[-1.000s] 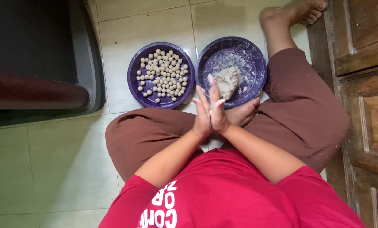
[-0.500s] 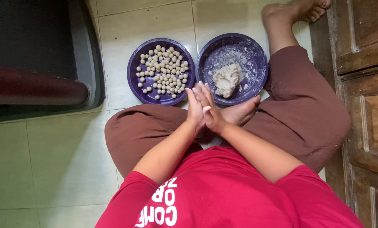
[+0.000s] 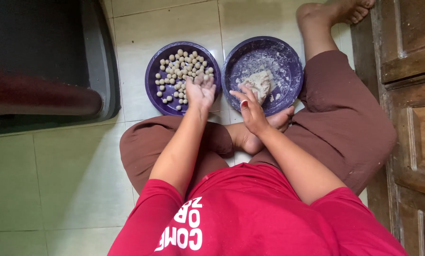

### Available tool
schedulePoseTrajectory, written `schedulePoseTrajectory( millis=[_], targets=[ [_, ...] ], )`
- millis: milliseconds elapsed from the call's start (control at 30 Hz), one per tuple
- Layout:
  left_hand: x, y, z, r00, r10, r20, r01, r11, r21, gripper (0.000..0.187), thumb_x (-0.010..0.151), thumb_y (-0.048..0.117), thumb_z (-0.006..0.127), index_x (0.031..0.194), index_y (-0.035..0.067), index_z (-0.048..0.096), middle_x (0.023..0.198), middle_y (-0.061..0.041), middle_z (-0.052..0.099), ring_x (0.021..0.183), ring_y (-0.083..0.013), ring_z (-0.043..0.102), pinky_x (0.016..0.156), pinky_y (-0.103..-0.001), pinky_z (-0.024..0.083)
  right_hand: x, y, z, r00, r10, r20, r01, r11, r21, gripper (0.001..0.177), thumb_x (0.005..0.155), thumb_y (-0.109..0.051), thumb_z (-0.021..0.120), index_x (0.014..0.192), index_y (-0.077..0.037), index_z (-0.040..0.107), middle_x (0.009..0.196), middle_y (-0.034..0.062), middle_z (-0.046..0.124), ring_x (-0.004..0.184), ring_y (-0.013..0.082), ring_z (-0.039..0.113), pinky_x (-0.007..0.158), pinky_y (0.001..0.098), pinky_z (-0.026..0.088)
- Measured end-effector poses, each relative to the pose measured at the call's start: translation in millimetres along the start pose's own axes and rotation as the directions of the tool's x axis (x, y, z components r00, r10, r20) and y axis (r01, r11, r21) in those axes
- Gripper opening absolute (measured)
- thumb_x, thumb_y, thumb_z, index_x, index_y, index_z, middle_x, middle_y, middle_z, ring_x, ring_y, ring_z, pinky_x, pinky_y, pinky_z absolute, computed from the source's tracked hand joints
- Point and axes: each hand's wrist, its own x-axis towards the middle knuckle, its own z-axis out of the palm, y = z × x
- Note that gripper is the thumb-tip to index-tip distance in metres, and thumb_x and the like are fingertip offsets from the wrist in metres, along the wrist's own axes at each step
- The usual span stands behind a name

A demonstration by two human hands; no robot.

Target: Pinching small pieces of dough from a mass and rolling them into small spheres between the palms.

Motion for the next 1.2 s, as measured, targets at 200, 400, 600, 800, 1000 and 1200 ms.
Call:
schedulePoseTrajectory(
  millis=[200,400,600,800,1000,1200],
  targets=[
    [-19.9,14.9,30.1,0.995,0.086,-0.057,-0.087,0.996,-0.006,0.084,0.098,0.07,0.036,0.16,0.014,0.027,0.168,-0.021,0.01,0.156,-0.035,0.015,0.127,-0.058,0.001,2.4,-6.0,-1.9,1.0,0.014,0.025,-0.014,1.0,-0.019,0.062,0.106,-0.061,0.015,0.143,-0.036,0.057,0.155,0.004,0.044,0.145,0.0365,0.04,0.121,0.0664,0.008],
    [-27.8,1.3,-4.1,0.996,0.05,-0.079,-0.038,0.987,0.154,0.064,0.102,0.06,0.04,0.148,0.015,0.044,0.143,-0.017,0.05,0.138,-0.0342,0.051,0.124,-0.059,0.017,26.0,62.9,-9.8,0.975,-0.042,-0.217,-0.025,0.955,-0.296,0.028,0.093,-0.013,0.069,0.121,-0.012,0.072,0.118,0.0157,0.065,0.114,0.0419,0.064,0.103,0.0536,0.047],
    [-70.8,-15.5,12.2,1.0,0.009,-0.028,0.005,0.886,0.464,0.056,0.097,0.05,0.058,0.143,0.018,0.055,0.14,-0.011,0.058,0.134,-0.0328,0.056,0.12,-0.06,0.026,18.8,77.7,-31.6,0.93,0.343,-0.135,-0.363,0.787,-0.499,0.069,0.078,-0.037,0.086,0.142,-0.028,0.06,0.128,0.0089,0.048,0.12,0.0405,0.059,0.103,0.0556,0.049],
    [-64.5,-34.1,-6.7,0.999,-0.023,-0.028,0.035,0.798,0.601,0.052,0.1,0.057,0.05,0.14,0.025,0.059,0.127,-0.002,0.066,0.117,-0.0216,0.067,0.11,-0.049,0.04,15.7,60.6,-25.3,0.922,0.324,-0.211,-0.386,0.809,-0.444,0.059,0.079,-0.027,0.087,0.133,-0.021,0.065,0.129,0.0089,0.049,0.12,0.0383,0.063,0.102,0.0488,0.053],
    [-63.2,-45.8,-20.6,1.0,-0.006,-0.029,0.024,0.733,0.68,0.045,0.094,0.055,0.062,0.13,0.028,0.065,0.116,0.001,0.071,0.102,-0.0178,0.072,0.091,-0.039,0.049,12.0,79.2,-23.5,0.91,0.26,-0.322,-0.386,0.815,-0.433,0.053,0.076,-0.021,0.091,0.123,-0.014,0.068,0.116,0.0114,0.059,0.109,0.0374,0.068,0.092,0.0483,0.058],
    [-69.9,-51.8,-19.6,0.999,0.003,-0.042,0.028,0.694,0.719,0.041,0.094,0.053,0.064,0.126,0.028,0.065,0.115,-0.002,0.072,0.102,-0.021,0.072,0.088,-0.038,0.049,12.8,90.6,-23.7,0.939,0.174,-0.297,-0.314,0.786,-0.533,0.044,0.078,-0.02,0.088,0.118,-0.01,0.072,0.106,0.0114,0.063,0.105,0.0355,0.069,0.092,0.0468,0.058]
  ],
)
